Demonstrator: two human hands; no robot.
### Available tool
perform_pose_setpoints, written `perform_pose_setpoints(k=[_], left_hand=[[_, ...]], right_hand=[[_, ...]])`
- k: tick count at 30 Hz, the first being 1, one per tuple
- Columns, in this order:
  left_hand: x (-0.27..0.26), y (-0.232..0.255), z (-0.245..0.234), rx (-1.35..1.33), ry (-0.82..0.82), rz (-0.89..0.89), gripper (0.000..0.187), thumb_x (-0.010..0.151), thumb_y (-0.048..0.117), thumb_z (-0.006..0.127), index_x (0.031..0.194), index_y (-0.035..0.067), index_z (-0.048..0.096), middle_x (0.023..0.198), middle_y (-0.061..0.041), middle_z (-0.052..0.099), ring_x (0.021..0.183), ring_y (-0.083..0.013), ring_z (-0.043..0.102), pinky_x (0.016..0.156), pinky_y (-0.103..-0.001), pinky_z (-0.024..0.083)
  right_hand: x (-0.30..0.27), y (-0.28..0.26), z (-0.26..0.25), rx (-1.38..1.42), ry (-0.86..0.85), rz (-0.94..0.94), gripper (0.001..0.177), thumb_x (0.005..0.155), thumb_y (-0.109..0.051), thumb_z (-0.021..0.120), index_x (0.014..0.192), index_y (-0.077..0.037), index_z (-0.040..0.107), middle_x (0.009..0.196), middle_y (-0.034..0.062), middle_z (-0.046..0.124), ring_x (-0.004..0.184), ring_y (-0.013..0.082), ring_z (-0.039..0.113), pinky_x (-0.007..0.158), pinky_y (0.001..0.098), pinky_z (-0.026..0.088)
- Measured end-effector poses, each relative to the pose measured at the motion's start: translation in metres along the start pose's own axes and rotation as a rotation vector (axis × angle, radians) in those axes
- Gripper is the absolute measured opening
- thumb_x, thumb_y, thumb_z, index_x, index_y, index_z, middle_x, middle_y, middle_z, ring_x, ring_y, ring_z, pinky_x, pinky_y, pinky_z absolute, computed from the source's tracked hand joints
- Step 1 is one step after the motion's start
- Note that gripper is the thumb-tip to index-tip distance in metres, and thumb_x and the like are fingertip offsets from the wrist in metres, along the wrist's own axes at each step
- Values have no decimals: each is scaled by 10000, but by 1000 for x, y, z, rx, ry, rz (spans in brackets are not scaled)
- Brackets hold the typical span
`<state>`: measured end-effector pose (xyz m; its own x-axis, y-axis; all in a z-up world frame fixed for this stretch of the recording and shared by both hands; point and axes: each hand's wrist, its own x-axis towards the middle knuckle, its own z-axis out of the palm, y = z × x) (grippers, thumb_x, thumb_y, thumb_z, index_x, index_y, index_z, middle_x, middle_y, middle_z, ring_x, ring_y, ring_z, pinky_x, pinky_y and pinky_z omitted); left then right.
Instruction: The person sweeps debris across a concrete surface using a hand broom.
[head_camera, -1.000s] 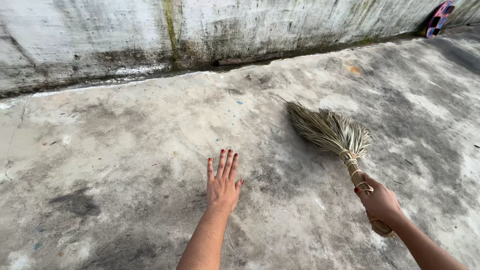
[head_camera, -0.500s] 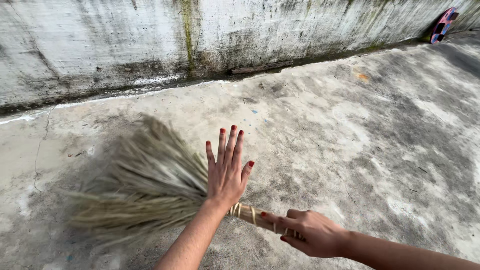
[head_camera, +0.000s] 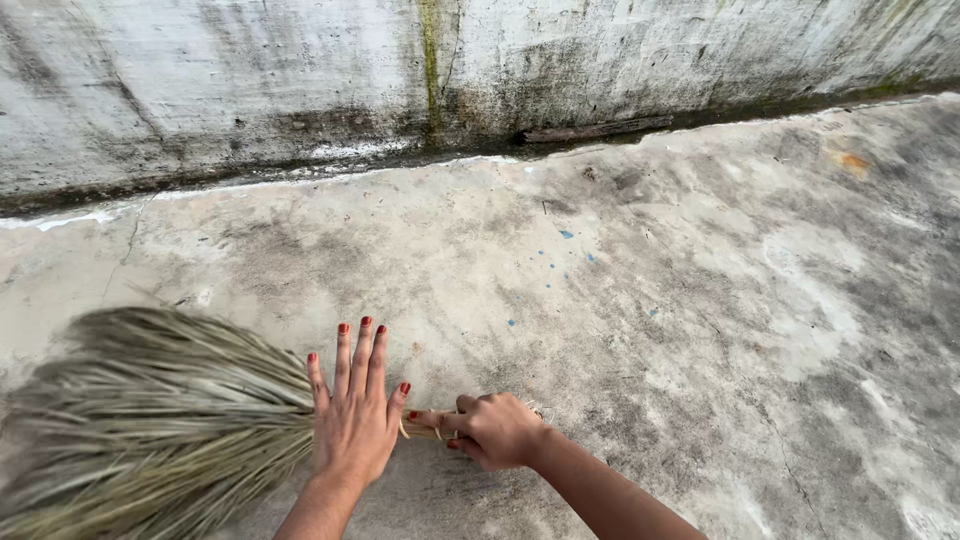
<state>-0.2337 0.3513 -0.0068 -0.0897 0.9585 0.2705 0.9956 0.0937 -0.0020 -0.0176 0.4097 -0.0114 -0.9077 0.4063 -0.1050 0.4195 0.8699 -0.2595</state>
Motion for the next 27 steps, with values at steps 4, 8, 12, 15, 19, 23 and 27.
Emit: perform_pose_setpoints(k=[4, 8, 12, 15, 19, 23, 27], left_hand=[[33, 13, 21, -14, 87, 12, 774, 960, 541, 298, 1580, 139, 67, 1667, -56, 9, 1531, -261, -46, 1193, -628, -40], [66, 36, 31, -71, 199, 43, 751, 945, 532, 292, 1569, 156, 107, 1665, -29, 40, 1538, -232, -44, 1218, -615, -50], [93, 73, 23, 157, -160, -41, 768, 986, 564, 280, 1602, 162, 57, 1693, -37, -31, 1540, -247, -102, 1202, -605, -71], [104, 100, 14, 136, -194, -30, 761, 996, 564, 279, 1604, 161, 60, 1692, -37, -42, 1540, -246, -107, 1207, -609, -66], [102, 124, 8, 103, -162, 28, 757, 986, 562, 286, 1596, 167, 77, 1688, -22, -37, 1535, -233, -100, 1213, -603, -59], [103, 131, 4, 87, -107, 33, 760, 979, 554, 292, 1597, 162, 85, 1687, -24, -27, 1535, -234, -94, 1211, -603, -52], [103, 135, 7, 118, -113, 17, 768, 986, 566, 293, 1601, 161, 74, 1696, -42, -29, 1546, -252, -91, 1206, -613, -56]], right_hand=[[-23, 77, 9, 74, 34, 364, 586, 1016, -220, 526, 1562, -347, 355, 913, 52, 622, 595, 155, 558, 483, 298, 543], [-84, 173, 11, 188, 121, 782, 577, 1022, -254, 516, 1563, -359, 343, 867, 12, 664, 603, 123, 587, 527, 266, 555], [-174, 255, 4, 164, 189, 1152, 674, 1005, -333, 543, 1602, -438, 247, 836, 61, 743, 619, 181, 668, 581, 347, 597], [-247, 292, -1, 63, 284, 1286, 757, 950, -442, 618, 1609, -512, 253, 915, 135, 785, 720, 273, 742, 702, 414, 617], [-296, 312, -24, 162, 377, 1507, 762, 938, -422, 635, 1613, -478, 286, 952, 160, 788, 759, 313, 775, 723, 453, 624], [-293, 283, -55, 106, 567, 1479, 773, 962, -323, 611, 1657, -338, 271, 958, 186, 764, 731, 328, 769, 631, 440, 621], [-268, 215, -61, 69, 629, 1292, 806, 962, -287, 624, 1648, -326, 202, 865, 182, 723, 642, 286, 700, 560, 432, 576]])
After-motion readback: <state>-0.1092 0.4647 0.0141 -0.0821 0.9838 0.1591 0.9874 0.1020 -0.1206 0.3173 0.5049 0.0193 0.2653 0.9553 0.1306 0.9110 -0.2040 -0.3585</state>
